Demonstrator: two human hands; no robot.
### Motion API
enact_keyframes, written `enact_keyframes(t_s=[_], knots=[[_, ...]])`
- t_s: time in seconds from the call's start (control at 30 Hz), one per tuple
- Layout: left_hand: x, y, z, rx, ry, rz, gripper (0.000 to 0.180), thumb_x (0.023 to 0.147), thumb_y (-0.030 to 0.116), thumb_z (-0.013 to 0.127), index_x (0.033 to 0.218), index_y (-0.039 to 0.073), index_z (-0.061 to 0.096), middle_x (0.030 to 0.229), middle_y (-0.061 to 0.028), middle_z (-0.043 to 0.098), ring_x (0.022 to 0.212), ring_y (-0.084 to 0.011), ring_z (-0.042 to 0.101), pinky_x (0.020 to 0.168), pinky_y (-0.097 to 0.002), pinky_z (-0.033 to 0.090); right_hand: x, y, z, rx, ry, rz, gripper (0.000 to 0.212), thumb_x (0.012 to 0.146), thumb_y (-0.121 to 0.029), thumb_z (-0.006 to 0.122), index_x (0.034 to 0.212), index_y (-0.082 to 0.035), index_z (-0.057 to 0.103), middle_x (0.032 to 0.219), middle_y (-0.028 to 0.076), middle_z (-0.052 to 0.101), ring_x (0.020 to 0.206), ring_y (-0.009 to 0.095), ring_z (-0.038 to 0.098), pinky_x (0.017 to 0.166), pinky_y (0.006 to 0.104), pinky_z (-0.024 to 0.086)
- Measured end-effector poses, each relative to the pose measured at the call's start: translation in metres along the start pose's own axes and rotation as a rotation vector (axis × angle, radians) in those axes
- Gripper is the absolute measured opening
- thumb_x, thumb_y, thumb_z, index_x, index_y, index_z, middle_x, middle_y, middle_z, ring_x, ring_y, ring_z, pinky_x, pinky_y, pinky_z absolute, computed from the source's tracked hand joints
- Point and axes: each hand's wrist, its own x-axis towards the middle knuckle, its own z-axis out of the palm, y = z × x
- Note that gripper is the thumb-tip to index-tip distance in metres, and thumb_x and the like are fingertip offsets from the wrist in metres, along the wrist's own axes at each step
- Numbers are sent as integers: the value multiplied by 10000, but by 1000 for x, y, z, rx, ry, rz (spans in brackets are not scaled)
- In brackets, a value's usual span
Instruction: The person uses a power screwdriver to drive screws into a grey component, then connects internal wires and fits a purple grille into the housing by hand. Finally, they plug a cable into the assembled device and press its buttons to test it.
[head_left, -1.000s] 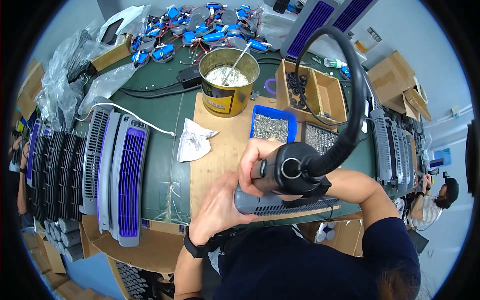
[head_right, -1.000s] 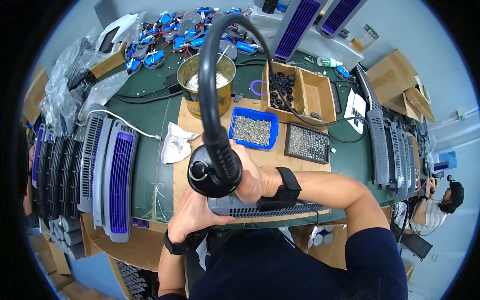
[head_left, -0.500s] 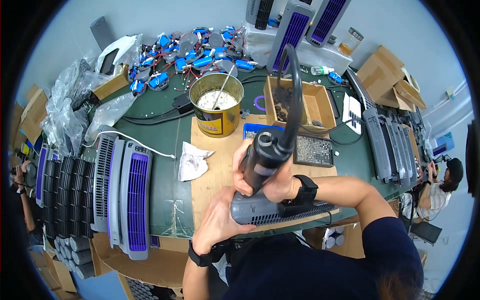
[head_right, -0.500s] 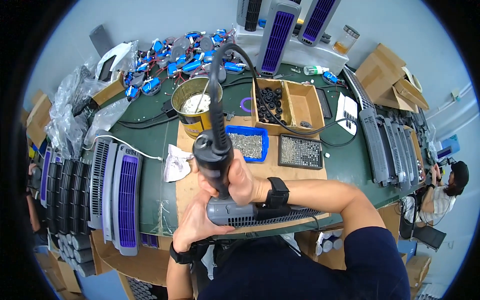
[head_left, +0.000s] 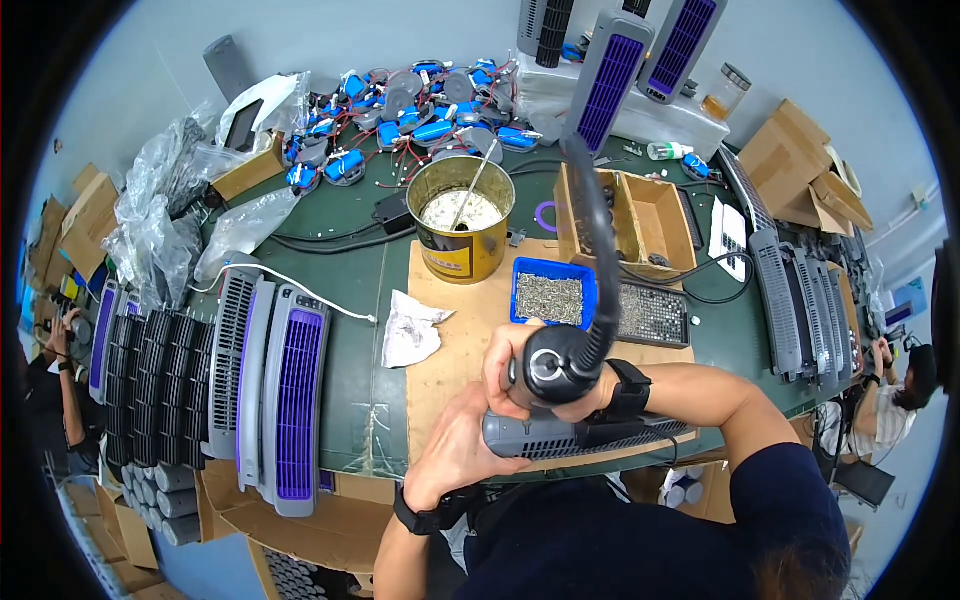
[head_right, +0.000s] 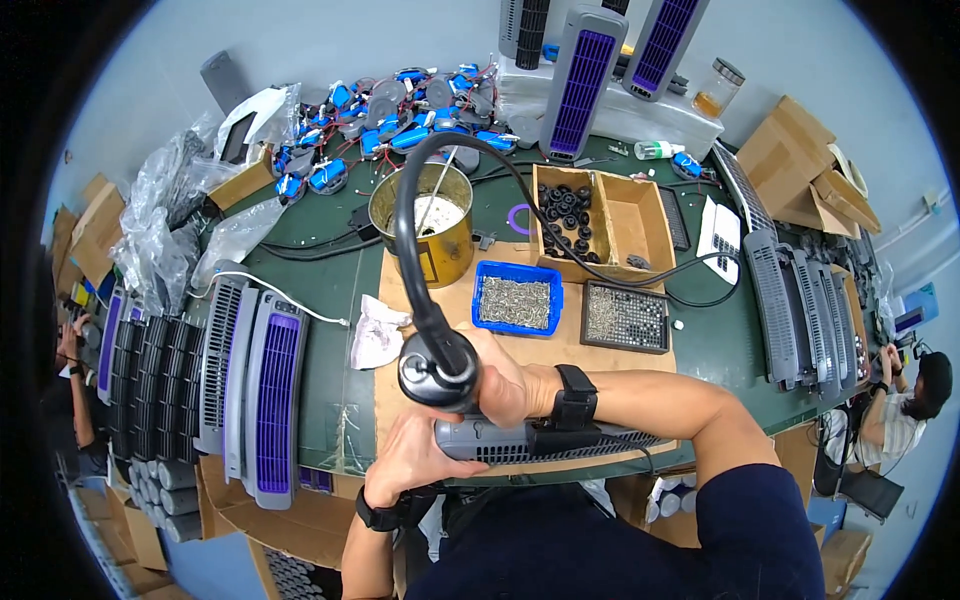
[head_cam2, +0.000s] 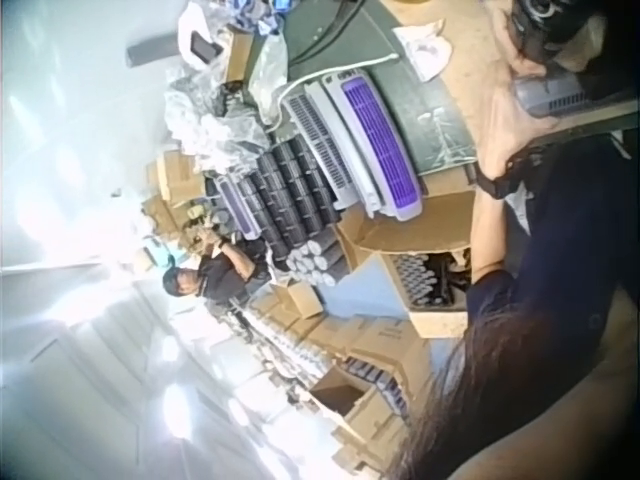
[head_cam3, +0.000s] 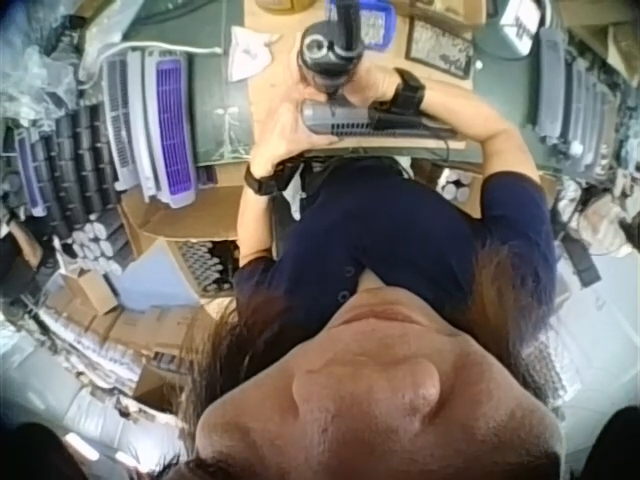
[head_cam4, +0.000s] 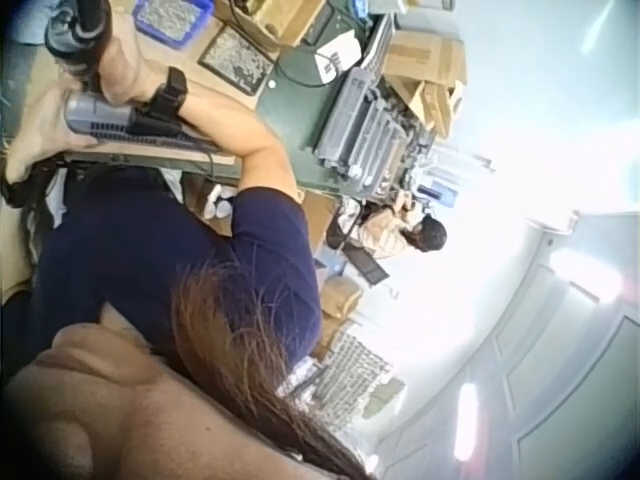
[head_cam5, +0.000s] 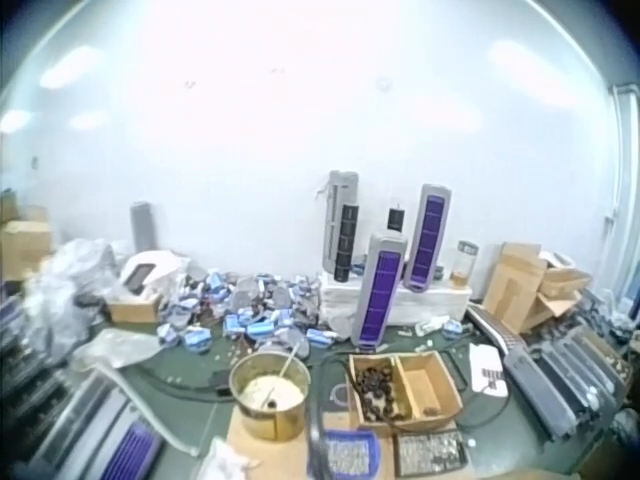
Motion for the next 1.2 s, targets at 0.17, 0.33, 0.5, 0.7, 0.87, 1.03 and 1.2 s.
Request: enact_keyframes(t_s=[0.17, 0.33, 0.5, 0.7, 0.87, 1.03, 1.2], knots=[[3, -3, 0, 19, -7, 35, 574, 530, 130, 888, 1022, 44, 605, 1016, -170, 615, 963, -369, 619, 854, -416, 496, 1, 1, 5, 243, 18, 51, 903, 745, -869, 457, 929, 13, 511, 712, 30, 504, 571, 82, 481, 473, 241, 379], [3, 4, 1, 58, -23, -28, 589, 516, 146, 902, 993, 23, 579, 984, -161, 624, 954, -351, 638, 845, -403, 510, 5, 2, 4, 264, -14, -32, 865, 788, -845, 441, 965, -2, 517, 757, 35, 512, 575, 82, 466, 484, 237, 368], [6, 7, 10, 179, 43, -54, 806, 498, 213, 928, 1181, -7, 560, 1070, -172, 643, 1013, -311, 642, 900, -385, 507, -1, -30, -2, 315, 177, -2, 959, 737, -858, 477, 1157, 4, 471, 723, 39, 548, 566, 95, 493, 513, 249, 406], [-3, 4, 12, 133, 27, -32, 879, 492, 208, 939, 1247, 13, 535, 1154, -185, 622, 1079, -317, 619, 940, -389, 497, -55, -131, -79, -480, 757, -96, 663, 957, -635, 426, 1300, -67, 427, 737, 8, 561, 587, 65, 502, 531, 218, 417], [-11, 18, 18, 351, 140, 131, 944, 455, 154, 954, 1283, 62, 510, 1341, -200, 495, 1179, -371, 547, 974, -428, 478, -179, -129, -162, -1266, 1013, 379, 531, 909, -261, 651, 1328, -31, 420, 832, 227, 630, 756, 350, 646, 709, 414, 490], [-8, 15, 25, 401, 129, 229, 918, 443, 92, 930, 1276, 115, 544, 1358, -188, 468, 1216, -397, 501, 1022, -459, 439, -281, -70, -174, -1539, 925, 648, 618, 841, -108, 681, 1397, -56, 416, 1026, 280, 609, 926, 476, 610, 802, 501, 493], [-5, 8, 24, 340, 118, 255, 806, 510, 4, 865, 1252, 103, 566, 1299, -188, 506, 1159, -385, 541, 964, -441, 486, -287, -52, -132, -1629, 999, 506, 546, 823, -50, 671, 1339, -34, 491, 1140, 223, 522, 1050, 401, 557, 874, 440, 483]])
